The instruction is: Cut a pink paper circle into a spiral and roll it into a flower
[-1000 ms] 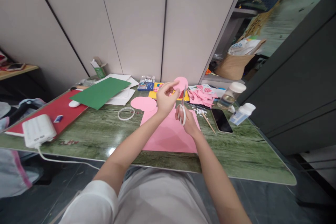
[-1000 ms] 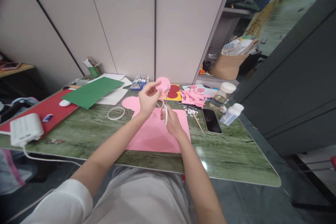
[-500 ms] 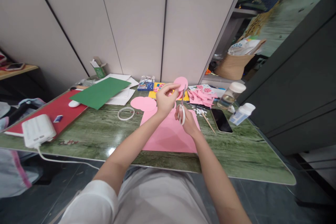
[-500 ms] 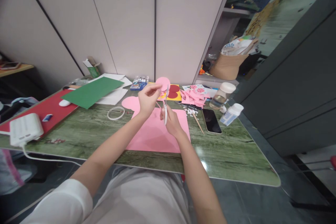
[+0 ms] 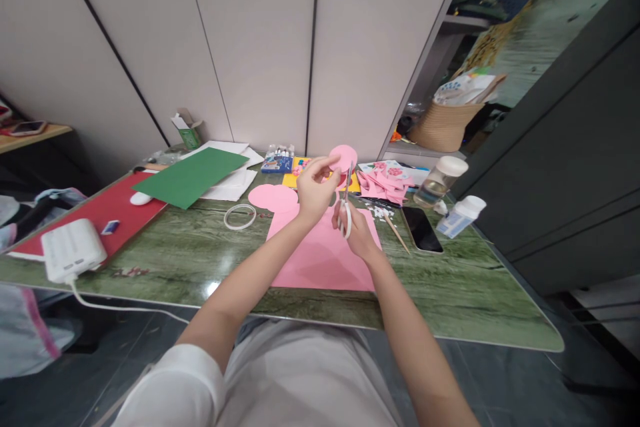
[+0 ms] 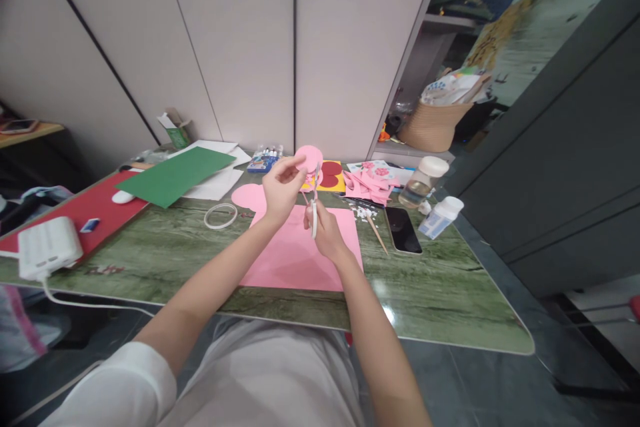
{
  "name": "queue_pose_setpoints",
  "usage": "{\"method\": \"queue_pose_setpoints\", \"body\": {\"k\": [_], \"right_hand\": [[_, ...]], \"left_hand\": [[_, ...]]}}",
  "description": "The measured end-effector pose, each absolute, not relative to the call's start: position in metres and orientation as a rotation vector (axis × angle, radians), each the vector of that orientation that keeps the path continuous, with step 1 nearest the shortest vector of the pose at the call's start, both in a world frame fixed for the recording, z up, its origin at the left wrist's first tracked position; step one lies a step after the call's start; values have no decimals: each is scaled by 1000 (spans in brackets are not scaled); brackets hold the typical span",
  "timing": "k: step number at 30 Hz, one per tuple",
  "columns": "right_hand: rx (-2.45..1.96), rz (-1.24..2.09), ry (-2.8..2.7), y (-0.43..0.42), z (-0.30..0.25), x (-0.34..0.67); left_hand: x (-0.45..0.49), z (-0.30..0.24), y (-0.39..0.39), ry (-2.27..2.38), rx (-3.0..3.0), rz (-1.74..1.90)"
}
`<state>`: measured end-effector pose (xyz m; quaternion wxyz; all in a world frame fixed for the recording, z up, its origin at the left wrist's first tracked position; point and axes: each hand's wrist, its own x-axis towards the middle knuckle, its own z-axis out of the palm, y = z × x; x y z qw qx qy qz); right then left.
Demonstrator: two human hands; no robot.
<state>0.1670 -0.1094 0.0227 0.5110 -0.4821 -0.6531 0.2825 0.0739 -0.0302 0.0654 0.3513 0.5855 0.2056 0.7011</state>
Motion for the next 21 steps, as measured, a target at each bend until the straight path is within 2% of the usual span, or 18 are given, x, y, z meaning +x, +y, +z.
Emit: {"method": "queue_pose_setpoints", "body": {"k": [21], "right_hand": [[-1177, 656, -1566, -110, 23, 168]], "left_hand": [[73, 65, -31, 533, 1531, 1809]]}}
